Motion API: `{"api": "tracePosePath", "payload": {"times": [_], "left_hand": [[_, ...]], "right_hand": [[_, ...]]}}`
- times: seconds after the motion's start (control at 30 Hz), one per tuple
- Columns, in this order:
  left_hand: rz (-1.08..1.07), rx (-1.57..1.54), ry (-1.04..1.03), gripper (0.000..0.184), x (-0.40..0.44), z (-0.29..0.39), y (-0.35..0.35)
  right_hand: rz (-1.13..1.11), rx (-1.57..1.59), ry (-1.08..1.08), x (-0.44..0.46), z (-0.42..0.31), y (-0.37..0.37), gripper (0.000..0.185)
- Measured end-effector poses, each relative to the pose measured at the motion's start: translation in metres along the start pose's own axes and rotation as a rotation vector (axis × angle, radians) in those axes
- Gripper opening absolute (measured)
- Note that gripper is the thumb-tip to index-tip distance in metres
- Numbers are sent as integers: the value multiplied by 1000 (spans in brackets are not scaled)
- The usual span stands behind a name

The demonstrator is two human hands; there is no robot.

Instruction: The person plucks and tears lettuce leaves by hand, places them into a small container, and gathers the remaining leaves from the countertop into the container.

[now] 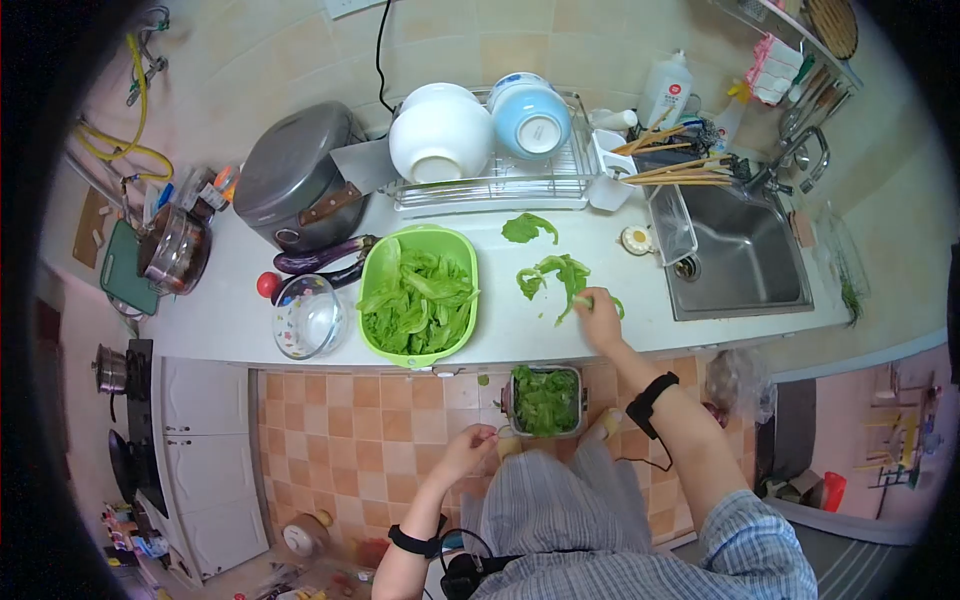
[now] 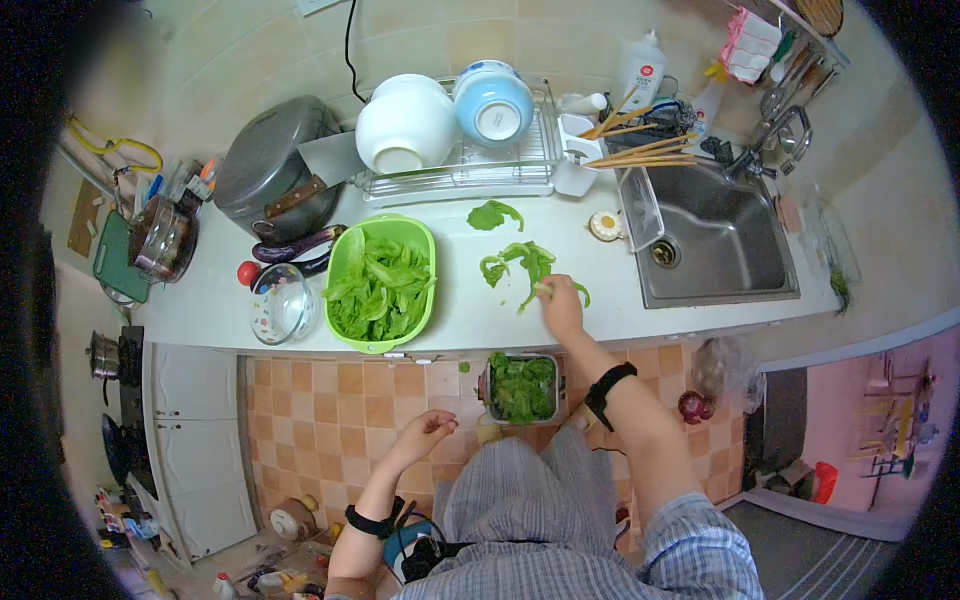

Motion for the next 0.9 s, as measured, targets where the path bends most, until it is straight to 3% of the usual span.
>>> {"api": "tracePosePath", "payload": {"times": [0.07,0.13,0.17,0.23,0.27,0.33,0.4,0.53,0.6,0.63,0.7,0.9], "left_hand": [[-3,-8,-10,26,4,1,-1],[-11,-15,-25,25,13,2,-3],[-26,-43,-67,25,19,3,-5],[-54,-72,-118,25,30,8,-11],[-46,-158,-131,26,36,13,-14],[-50,-239,-147,28,48,27,-20],[-6,-341,-207,28,56,52,-27],[40,-322,-245,26,66,89,-42],[-156,28,-297,34,71,95,-56],[-167,30,-300,34,71,94,-59],[-260,-104,-78,28,70,73,-70],[-247,-120,-139,16,67,57,-75]], "right_hand": [[23,79,0,8,3,12,16],[-315,689,-315,14,12,10,21],[-308,688,-310,11,4,20,21],[-416,959,-552,-8,-7,33,23],[-403,959,-550,-13,-8,39,23],[-558,1259,-619,-31,-12,39,26],[-560,1301,-648,-52,-14,44,26],[-815,1139,-646,-112,-24,35,31],[-822,1082,-627,-132,-18,30,28],[-844,1019,-611,-142,-13,27,25],[-811,977,-630,-165,1,23,24],[-719,962,-657,-181,26,29,25]]}}
Point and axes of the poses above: each hand's wrist, its own x-axis towards the middle knuckle, its own y-axis out of the back of the hand, z = x × y, the point moved 6 cm from there along x, towards the middle knuckle, and after that the axes turned 13 degrees about -y, right-handed, at the moved point
